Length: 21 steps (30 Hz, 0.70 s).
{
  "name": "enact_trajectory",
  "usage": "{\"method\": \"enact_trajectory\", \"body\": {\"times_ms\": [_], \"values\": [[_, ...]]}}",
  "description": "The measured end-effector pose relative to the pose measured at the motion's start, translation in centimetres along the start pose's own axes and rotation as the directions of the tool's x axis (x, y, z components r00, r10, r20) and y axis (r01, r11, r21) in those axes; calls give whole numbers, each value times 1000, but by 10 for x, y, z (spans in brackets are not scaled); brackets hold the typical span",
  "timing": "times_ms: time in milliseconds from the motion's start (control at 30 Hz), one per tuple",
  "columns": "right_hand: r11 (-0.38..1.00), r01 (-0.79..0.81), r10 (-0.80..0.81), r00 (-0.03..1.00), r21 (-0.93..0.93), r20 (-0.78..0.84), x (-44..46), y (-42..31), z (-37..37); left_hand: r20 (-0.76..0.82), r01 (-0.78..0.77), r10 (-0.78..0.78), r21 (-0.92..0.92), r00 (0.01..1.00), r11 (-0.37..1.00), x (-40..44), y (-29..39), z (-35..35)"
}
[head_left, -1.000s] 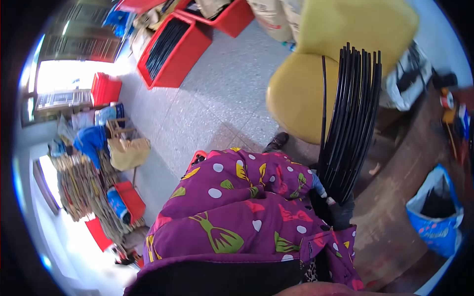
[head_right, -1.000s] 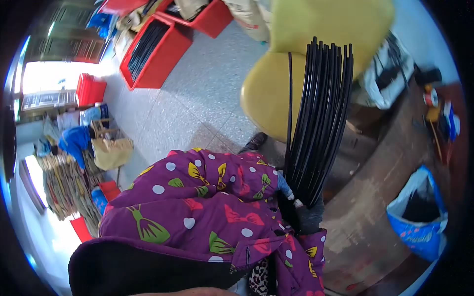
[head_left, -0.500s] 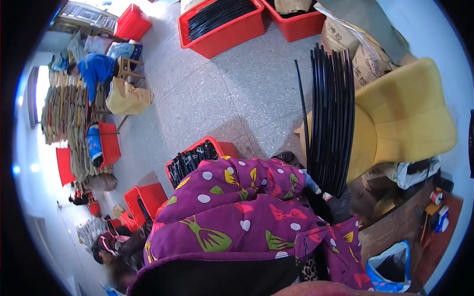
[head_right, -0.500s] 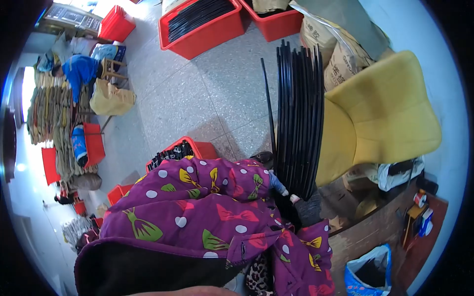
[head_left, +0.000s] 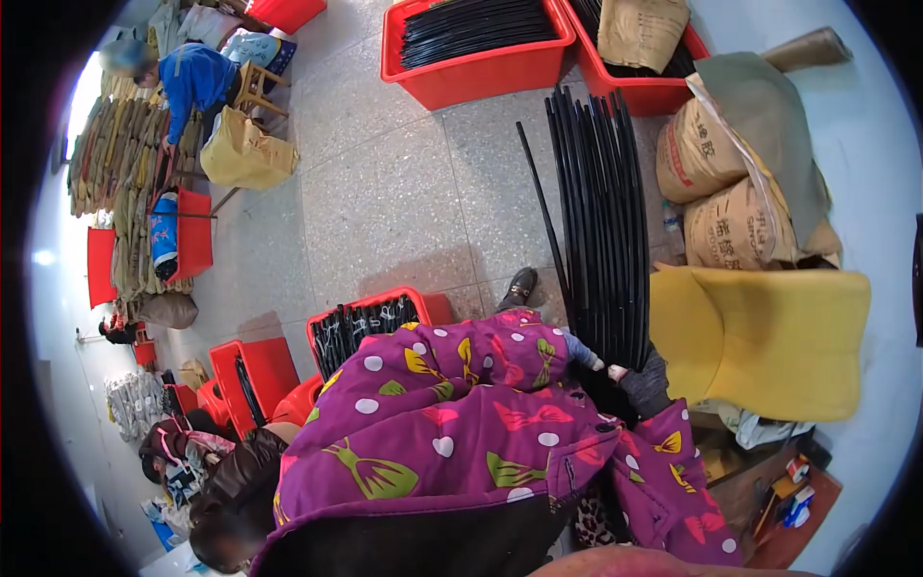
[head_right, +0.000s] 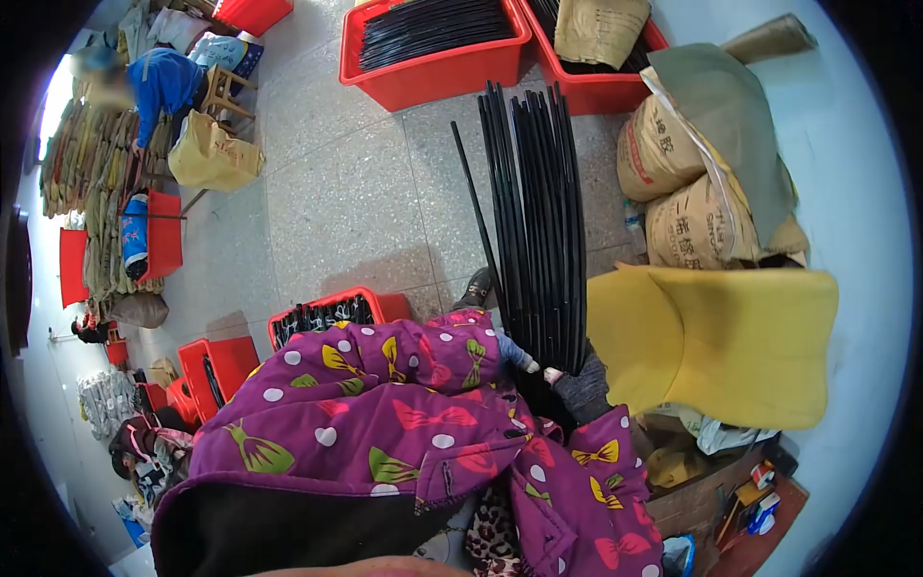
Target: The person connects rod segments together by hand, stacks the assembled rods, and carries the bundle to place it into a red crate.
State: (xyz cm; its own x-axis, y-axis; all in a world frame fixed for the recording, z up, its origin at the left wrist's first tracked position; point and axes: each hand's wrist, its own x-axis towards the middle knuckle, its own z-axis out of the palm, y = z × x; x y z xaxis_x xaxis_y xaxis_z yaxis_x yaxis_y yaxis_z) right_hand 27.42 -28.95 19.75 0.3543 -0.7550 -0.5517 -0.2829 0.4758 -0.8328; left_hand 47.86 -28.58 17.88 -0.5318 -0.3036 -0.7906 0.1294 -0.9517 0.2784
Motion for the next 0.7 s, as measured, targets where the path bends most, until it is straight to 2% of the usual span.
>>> {"method": "enact_trajectory", "body": {"times_ms": [33,100,133,200,333,400,533,633,667,700], "values": [[1000,-8,8,1000,-13,3,14,-6,4,4,-9,9,-21,1000,1000,-3,12,-11],[997,-11,8,999,74,48,46,-20,16,-2,-22,21,-53,1000,998,-6,36,-29],[997,-34,31,999,72,42,37,-50,1,0,-8,8,-81,1000,997,-18,55,-16],[995,2,2,999,-96,47,66,-70,8,-7,-16,15,-123,1000,992,-15,68,-36],[967,-23,50,994,-254,101,122,-99,5,-34,-31,25,-199,999,980,-11,93,-53],[989,-49,76,977,-138,198,131,-103,-12,-48,-39,29,-239,998,970,-8,107,-46],[985,-30,80,953,-168,294,201,-135,-23,-81,-82,61,-292,995,953,3,154,-59],[989,-142,147,907,-43,395,237,-162,-45,-117,-112,78,-330,990,937,14,187,-58],[988,-18,74,927,-152,368,257,-146,-54,-129,-128,88,-346,988,930,20,198,-60],[987,-18,77,923,-157,377,273,-154,-58,-141,-139,92,-369,986,919,25,210,-62]]}}
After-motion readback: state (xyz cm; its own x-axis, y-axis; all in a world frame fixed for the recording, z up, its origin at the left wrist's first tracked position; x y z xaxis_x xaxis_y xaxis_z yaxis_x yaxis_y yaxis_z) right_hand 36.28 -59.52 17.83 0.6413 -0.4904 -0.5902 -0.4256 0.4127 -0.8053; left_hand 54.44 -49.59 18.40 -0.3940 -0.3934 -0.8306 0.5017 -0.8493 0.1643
